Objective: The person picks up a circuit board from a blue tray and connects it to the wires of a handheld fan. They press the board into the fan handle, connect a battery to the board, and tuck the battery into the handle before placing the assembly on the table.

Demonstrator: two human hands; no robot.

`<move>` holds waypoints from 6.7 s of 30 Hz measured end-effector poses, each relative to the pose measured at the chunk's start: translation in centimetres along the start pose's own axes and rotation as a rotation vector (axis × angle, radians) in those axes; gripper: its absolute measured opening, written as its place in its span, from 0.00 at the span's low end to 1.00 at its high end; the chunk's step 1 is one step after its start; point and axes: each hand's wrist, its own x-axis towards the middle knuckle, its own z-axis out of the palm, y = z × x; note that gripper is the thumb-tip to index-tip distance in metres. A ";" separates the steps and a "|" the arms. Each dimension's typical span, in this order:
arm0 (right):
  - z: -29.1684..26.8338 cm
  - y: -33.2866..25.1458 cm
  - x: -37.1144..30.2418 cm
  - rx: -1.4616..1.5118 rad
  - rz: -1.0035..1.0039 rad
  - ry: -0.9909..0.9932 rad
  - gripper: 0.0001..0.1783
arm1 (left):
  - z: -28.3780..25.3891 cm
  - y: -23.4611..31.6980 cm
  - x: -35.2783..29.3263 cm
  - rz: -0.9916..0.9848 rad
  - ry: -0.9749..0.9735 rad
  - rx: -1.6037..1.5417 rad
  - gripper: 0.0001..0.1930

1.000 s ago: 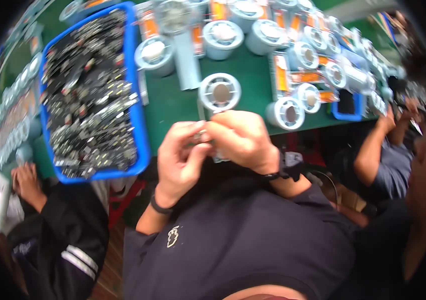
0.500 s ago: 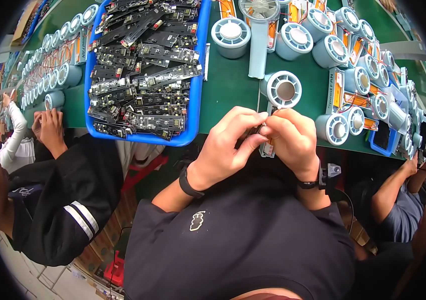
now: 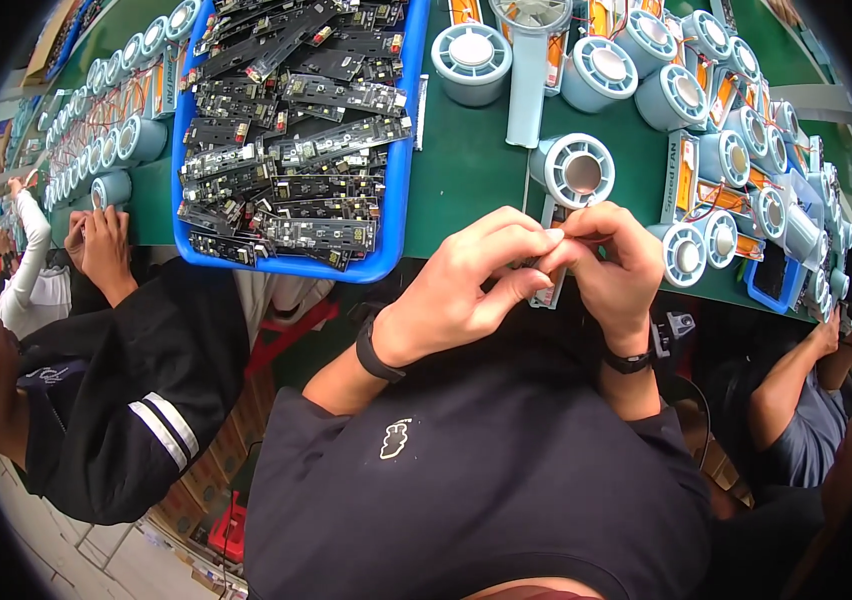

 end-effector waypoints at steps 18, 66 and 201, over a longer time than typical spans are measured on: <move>1.2 -0.4 -2.2 0.403 0.173 0.210 0.24 | -0.3 1.3 -0.4 0.098 0.228 0.479 0.24; 0.3 -2.9 0.5 -0.253 0.002 0.135 0.09 | 1.0 -0.9 1.1 0.540 0.413 0.700 0.24; -0.2 -1.6 -4.7 -0.567 0.018 0.234 0.19 | -0.3 3.2 6.2 0.680 -0.343 1.355 0.08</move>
